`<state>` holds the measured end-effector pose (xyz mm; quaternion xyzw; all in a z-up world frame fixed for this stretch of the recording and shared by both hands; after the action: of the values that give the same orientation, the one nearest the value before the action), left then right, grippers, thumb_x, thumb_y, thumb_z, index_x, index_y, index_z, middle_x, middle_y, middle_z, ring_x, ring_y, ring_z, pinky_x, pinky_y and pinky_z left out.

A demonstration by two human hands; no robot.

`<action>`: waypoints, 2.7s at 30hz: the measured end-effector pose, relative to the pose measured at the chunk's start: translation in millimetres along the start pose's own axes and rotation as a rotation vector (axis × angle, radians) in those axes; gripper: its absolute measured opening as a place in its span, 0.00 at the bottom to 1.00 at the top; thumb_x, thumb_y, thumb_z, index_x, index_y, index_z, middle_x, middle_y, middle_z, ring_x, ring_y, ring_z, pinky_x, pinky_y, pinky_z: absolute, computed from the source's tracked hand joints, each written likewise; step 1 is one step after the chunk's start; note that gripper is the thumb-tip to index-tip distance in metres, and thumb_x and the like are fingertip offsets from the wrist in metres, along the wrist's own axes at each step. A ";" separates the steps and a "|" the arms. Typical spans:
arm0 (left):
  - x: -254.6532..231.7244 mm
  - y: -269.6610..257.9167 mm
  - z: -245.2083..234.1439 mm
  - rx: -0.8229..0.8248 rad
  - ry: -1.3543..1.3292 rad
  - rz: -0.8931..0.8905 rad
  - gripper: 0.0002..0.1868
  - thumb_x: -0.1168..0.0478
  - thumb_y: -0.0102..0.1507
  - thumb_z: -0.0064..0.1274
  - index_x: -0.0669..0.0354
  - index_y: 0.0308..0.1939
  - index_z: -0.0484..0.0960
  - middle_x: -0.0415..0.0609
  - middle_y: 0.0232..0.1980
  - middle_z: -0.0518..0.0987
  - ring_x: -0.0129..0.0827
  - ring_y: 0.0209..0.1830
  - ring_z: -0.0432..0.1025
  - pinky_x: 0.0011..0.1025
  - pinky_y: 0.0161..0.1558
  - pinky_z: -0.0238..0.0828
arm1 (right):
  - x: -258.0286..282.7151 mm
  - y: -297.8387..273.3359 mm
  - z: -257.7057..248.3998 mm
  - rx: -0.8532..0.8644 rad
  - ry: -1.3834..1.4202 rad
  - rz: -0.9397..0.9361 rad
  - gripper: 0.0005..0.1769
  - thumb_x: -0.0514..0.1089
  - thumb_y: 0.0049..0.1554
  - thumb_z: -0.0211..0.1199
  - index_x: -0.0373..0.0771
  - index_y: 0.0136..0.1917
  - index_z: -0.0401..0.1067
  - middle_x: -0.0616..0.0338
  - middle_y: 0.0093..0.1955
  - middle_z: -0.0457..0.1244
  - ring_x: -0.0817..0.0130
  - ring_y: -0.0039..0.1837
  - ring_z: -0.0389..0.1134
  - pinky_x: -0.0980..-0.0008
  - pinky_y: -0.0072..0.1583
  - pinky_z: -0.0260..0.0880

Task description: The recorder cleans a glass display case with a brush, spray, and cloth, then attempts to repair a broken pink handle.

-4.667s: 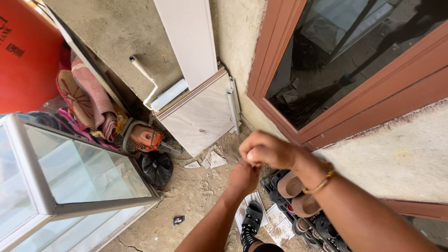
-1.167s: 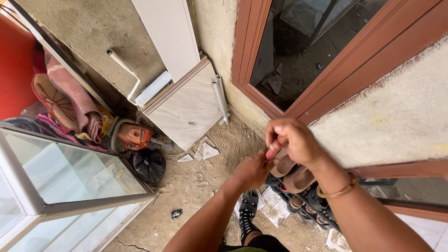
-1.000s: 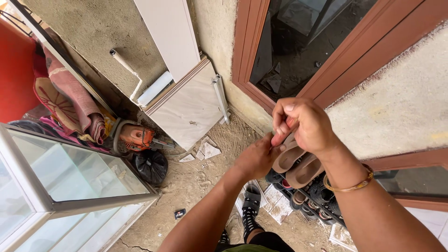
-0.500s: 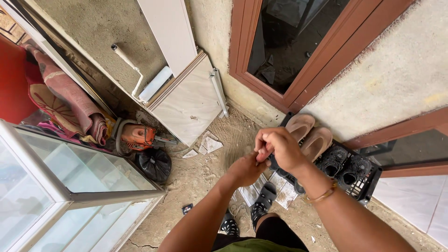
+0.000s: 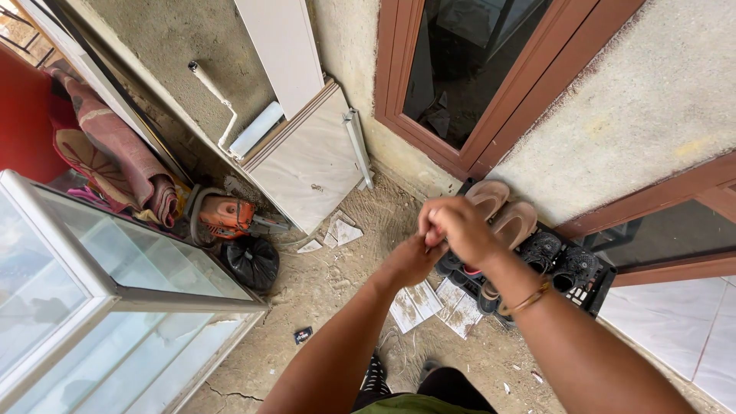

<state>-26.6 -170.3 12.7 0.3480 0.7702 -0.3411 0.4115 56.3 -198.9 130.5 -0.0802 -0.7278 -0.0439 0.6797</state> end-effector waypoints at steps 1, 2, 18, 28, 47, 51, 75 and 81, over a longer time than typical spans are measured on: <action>3.0 -6.7 5.4 -0.007 -0.002 -0.001 0.29 0.39 0.66 0.45 0.57 0.59 0.74 0.63 0.53 0.82 0.58 0.57 0.75 0.47 0.56 0.72 | 0.3 -7.4 0.5 0.007 -0.002 -0.002 0.20 0.44 0.58 0.44 0.30 0.34 0.70 0.55 0.32 0.63 0.70 0.35 0.63 0.68 0.41 0.66; 7.5 -13.2 14.3 0.028 0.001 -0.029 0.29 0.39 0.66 0.46 0.57 0.59 0.74 0.62 0.54 0.82 0.56 0.58 0.75 0.46 0.57 0.71 | -1.5 -15.1 1.5 0.028 0.010 0.027 0.20 0.44 0.58 0.44 0.30 0.33 0.70 0.55 0.31 0.62 0.70 0.34 0.63 0.68 0.40 0.65; -63.4 -38.0 84.7 -0.170 0.071 -0.101 0.27 0.40 0.69 0.44 0.58 0.59 0.71 0.61 0.54 0.82 0.56 0.55 0.77 0.48 0.57 0.72 | 26.6 -85.6 -51.2 0.146 0.035 -0.064 0.21 0.46 0.56 0.44 0.32 0.32 0.70 0.58 0.28 0.61 0.72 0.32 0.61 0.68 0.37 0.68; -110.6 -83.7 113.3 0.134 0.003 -0.072 0.29 0.39 0.66 0.47 0.50 0.65 0.70 0.57 0.56 0.81 0.52 0.57 0.75 0.45 0.57 0.69 | 32.2 -131.9 -72.0 0.001 0.163 -0.001 0.21 0.47 0.58 0.45 0.31 0.31 0.69 0.57 0.29 0.62 0.72 0.32 0.61 0.71 0.37 0.63; -77.3 -139.4 62.6 0.047 0.047 -0.168 0.28 0.40 0.67 0.45 0.57 0.60 0.74 0.63 0.53 0.82 0.57 0.55 0.75 0.47 0.56 0.71 | 48.4 -119.9 8.1 0.180 0.135 -0.008 0.26 0.49 0.58 0.42 0.32 0.30 0.71 0.57 0.27 0.61 0.68 0.30 0.64 0.68 0.38 0.64; -121.8 -137.6 22.5 -0.049 0.093 -0.047 0.28 0.40 0.68 0.45 0.60 0.57 0.75 0.64 0.51 0.83 0.59 0.54 0.76 0.49 0.54 0.71 | 113.5 -107.5 6.5 0.137 0.143 -0.215 0.25 0.50 0.61 0.45 0.31 0.32 0.69 0.56 0.28 0.60 0.70 0.35 0.61 0.69 0.42 0.64; -84.8 -204.0 -54.8 -0.210 0.157 -0.196 0.28 0.37 0.66 0.47 0.60 0.51 0.74 0.63 0.47 0.83 0.59 0.51 0.76 0.52 0.51 0.72 | 127.6 -83.4 104.9 0.244 0.339 -0.186 0.21 0.48 0.58 0.45 0.28 0.36 0.68 0.55 0.29 0.58 0.66 0.36 0.60 0.64 0.45 0.65; -65.9 -215.5 -70.5 -0.277 0.127 -0.120 0.27 0.39 0.67 0.47 0.60 0.53 0.74 0.63 0.48 0.82 0.60 0.52 0.75 0.52 0.51 0.71 | 135.0 -89.8 140.5 0.261 0.235 -0.137 0.20 0.47 0.56 0.46 0.28 0.35 0.67 0.53 0.33 0.60 0.69 0.35 0.60 0.66 0.41 0.72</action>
<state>-203.0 -243.0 151.8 0.2622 0.8537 -0.2330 0.3848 -106.1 -255.2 259.0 0.0641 -0.6467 -0.0040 0.7601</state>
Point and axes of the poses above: each hand's wrist, its own y-axis towards the middle knuckle, its own z-axis out of the palm, x = y × z, the point moved 7 cm from there along y, towards the middle knuckle
